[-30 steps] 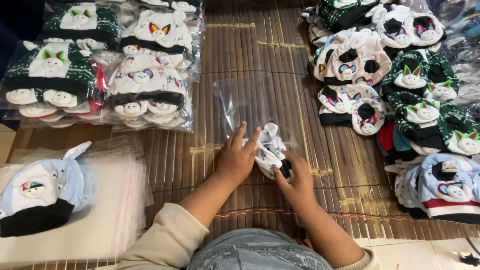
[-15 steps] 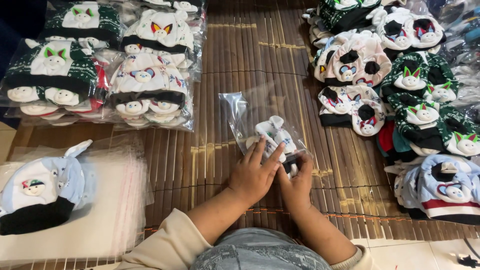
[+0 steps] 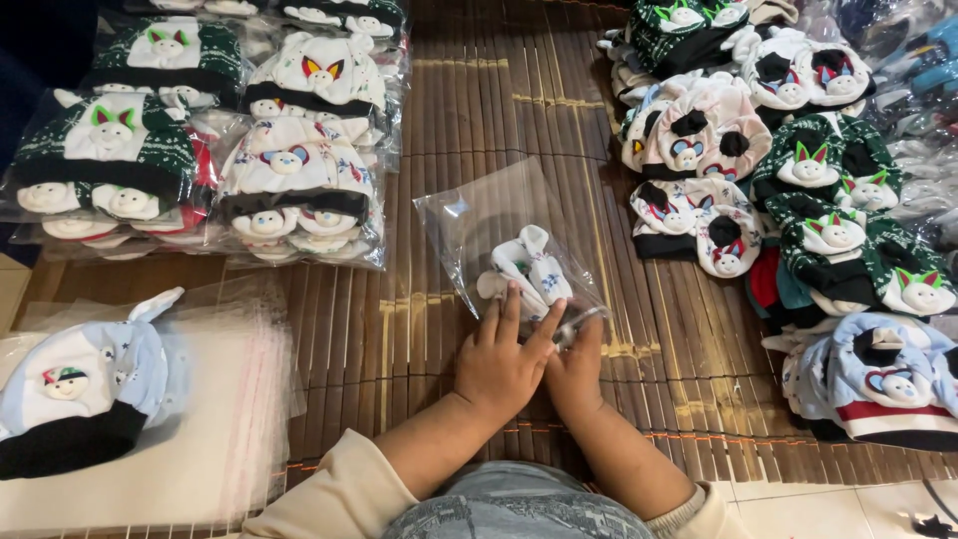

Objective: Packaging baby hats and booties into plastic bags for retail

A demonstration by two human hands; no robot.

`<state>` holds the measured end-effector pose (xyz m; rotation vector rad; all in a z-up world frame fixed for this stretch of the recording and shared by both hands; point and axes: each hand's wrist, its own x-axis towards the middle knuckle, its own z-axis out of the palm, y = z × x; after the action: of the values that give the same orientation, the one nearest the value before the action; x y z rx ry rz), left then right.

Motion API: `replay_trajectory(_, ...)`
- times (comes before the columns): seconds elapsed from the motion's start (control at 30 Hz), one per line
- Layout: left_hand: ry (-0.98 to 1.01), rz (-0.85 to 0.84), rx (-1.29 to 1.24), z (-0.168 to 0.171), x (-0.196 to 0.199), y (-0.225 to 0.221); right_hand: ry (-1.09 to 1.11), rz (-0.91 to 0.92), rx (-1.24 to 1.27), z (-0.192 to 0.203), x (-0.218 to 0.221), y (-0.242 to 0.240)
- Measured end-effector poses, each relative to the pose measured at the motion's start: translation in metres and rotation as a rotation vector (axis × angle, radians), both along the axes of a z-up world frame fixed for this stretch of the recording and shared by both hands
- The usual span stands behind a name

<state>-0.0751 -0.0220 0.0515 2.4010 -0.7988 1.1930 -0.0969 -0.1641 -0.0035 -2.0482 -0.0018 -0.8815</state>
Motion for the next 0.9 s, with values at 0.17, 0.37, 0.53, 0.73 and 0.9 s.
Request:
replay_trajectory(0.17,0.003,-0.051,0.016,0.009,-0.008,0.001,0.033,0.063,0.280,-0.007,0.000,0.001)
replay_trajectory(0.37,0.041,-0.030,0.017,-0.001,-0.005,0.005,0.616,0.008,-0.107,0.087,0.001,0.030)
replay_trajectory(0.53,0.081,-0.045,0.013,0.000,-0.001,0.010,-0.009,0.050,-0.587,0.002,-0.002,-0.005)
replay_trajectory(0.73,0.104,-0.115,-0.007,-0.003,0.002,0.014,-0.205,0.008,-0.914,0.063,-0.015,-0.003)
replay_trajectory(0.9,0.094,-0.177,0.022,-0.011,0.002,0.013,-0.050,0.026,-1.114,0.048,-0.019,-0.017)
